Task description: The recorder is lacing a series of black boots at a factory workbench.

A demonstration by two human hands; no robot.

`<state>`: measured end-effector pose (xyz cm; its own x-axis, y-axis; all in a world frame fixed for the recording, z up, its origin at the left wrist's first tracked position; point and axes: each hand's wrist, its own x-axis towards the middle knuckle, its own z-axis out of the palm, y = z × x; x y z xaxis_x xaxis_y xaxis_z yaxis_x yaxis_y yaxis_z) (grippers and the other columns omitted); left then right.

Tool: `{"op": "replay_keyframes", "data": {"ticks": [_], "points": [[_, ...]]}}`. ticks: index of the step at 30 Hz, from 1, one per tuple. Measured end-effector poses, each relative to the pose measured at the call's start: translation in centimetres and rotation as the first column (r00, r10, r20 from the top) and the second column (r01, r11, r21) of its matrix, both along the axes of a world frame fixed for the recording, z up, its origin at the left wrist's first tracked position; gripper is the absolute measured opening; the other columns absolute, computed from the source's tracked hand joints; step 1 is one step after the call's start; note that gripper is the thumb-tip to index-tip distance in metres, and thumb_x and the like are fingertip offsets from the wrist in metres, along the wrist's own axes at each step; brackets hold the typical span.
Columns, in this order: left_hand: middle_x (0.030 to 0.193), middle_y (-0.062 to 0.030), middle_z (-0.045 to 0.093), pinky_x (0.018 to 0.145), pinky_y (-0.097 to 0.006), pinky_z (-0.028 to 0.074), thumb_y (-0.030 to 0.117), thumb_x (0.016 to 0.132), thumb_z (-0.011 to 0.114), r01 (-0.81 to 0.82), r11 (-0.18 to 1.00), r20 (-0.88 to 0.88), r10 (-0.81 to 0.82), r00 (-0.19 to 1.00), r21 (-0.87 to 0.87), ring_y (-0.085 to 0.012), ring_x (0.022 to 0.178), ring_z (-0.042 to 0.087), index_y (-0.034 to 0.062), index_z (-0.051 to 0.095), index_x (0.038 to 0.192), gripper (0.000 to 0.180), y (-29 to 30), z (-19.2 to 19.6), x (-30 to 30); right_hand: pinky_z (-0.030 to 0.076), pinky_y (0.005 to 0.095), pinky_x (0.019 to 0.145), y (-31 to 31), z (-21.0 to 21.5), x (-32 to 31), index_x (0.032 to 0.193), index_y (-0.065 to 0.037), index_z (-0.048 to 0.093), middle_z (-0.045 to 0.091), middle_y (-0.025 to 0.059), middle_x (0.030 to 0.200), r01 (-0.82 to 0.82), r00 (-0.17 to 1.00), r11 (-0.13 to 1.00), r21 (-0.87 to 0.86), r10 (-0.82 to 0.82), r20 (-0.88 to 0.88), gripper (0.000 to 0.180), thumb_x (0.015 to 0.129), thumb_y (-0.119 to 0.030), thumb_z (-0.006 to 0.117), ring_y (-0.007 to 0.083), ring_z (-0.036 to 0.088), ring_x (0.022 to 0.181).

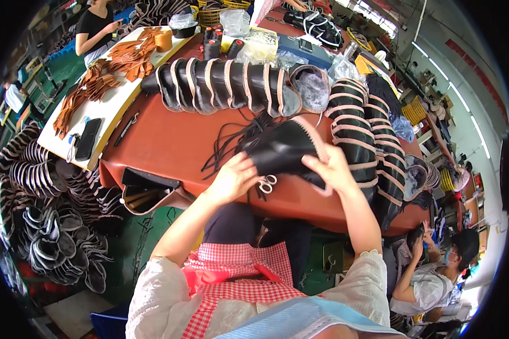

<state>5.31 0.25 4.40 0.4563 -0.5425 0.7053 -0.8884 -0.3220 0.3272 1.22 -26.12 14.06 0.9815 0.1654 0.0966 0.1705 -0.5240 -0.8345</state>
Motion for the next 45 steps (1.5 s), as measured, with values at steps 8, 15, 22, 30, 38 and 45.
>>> {"op": "replay_keyframes", "data": {"ticks": [8, 15, 22, 30, 38, 45], "points": [[0.113, -0.0155, 0.057, 0.096, -0.042, 0.039, 0.016, 0.08, 0.066, -0.602, 0.792, -0.254, 0.565, 0.785, -0.097, -0.0327, 0.109, 0.051, 0.0027, 0.054, 0.116, 0.041, 1.9, -10.1, 8.8, 0.045, 0.0453, 0.061, -6.1, -0.2, 17.7, 0.086, -0.006, 0.06, 0.062, 0.0181, 0.076, 0.604, 0.728, 0.63, -0.489, -0.187, 0.659, 0.019, 0.082, -0.024, 0.063, 0.0375, 0.061, 0.073], [0.112, -0.0151, 0.057, 0.095, -0.041, 0.04, 0.016, 0.082, 0.064, -0.57, 0.821, -0.358, 0.523, 0.773, -0.03, -0.0319, 0.111, 0.05, 0.003, 0.059, 0.108, 0.029, 0.8, -8.8, 9.1, 0.045, 0.0308, 0.059, -8.9, -14.3, 30.0, 0.093, 0.0, 0.063, 0.06, 0.0089, 0.066, 0.246, 0.849, 0.967, 0.071, -0.25, 0.465, 0.031, 0.084, -0.029, 0.067, 0.0121, 0.052, 0.06], [0.111, -0.0151, 0.058, 0.094, -0.039, 0.041, 0.013, 0.081, 0.063, -0.595, 0.803, -0.349, 0.562, 0.75, 0.013, -0.032, 0.108, 0.051, 0.0027, 0.061, 0.104, 0.025, 1.5, -9.0, 9.2, 0.048, 0.0343, 0.074, -8.0, -12.2, 26.4, 0.106, 0.001, 0.059, 0.065, 0.0137, 0.083, 0.109, 0.988, 0.987, -0.12, -0.095, 0.12, 0.047, 0.088, -0.042, 0.057, 0.0231, 0.064, 0.082], [0.111, -0.0149, 0.058, 0.094, -0.04, 0.04, 0.013, 0.079, 0.065, -0.579, 0.811, -0.283, 0.576, 0.767, 0.083, -0.0324, 0.108, 0.051, 0.0027, 0.061, 0.101, 0.025, 0.7, -8.5, 8.6, 0.044, 0.0401, 0.092, -20.5, -14.0, 32.8, 0.11, 0.003, 0.058, 0.061, 0.0223, 0.11, 0.782, 0.615, 0.581, -0.224, -0.663, 0.426, 0.048, 0.078, -0.032, 0.067, 0.0359, 0.056, 0.107], [0.109, -0.0141, 0.059, 0.094, -0.039, 0.041, 0.012, 0.078, 0.065, -0.554, 0.828, -0.323, 0.55, 0.77, 0.088, -0.0316, 0.108, 0.051, 0.0029, 0.062, 0.101, 0.024, -0.3, -8.0, 9.1, 0.047, 0.0412, 0.085, -25.0, -19.1, 37.2, 0.099, 0.008, 0.063, 0.064, 0.0239, 0.103, 0.899, 0.431, 0.431, 0.073, -0.902, 0.013, 0.058, 0.066, -0.037, 0.077, 0.0345, 0.062, 0.099], [0.1, -0.0113, 0.061, 0.09, -0.038, 0.042, 0.009, 0.077, 0.065, -0.58, 0.811, -0.353, 0.567, 0.744, 0.081, -0.0293, 0.098, 0.054, 0.0035, 0.064, 0.097, 0.02, 0.8, -8.3, 8.9, 0.047, 0.0472, 0.073, -16.9, -11.5, 37.5, 0.082, -0.001, 0.062, 0.064, 0.0211, 0.083, 0.899, 0.27, 0.407, 0.161, -0.806, 0.527, 0.025, 0.071, -0.022, 0.068, 0.0407, 0.061, 0.081]]}}
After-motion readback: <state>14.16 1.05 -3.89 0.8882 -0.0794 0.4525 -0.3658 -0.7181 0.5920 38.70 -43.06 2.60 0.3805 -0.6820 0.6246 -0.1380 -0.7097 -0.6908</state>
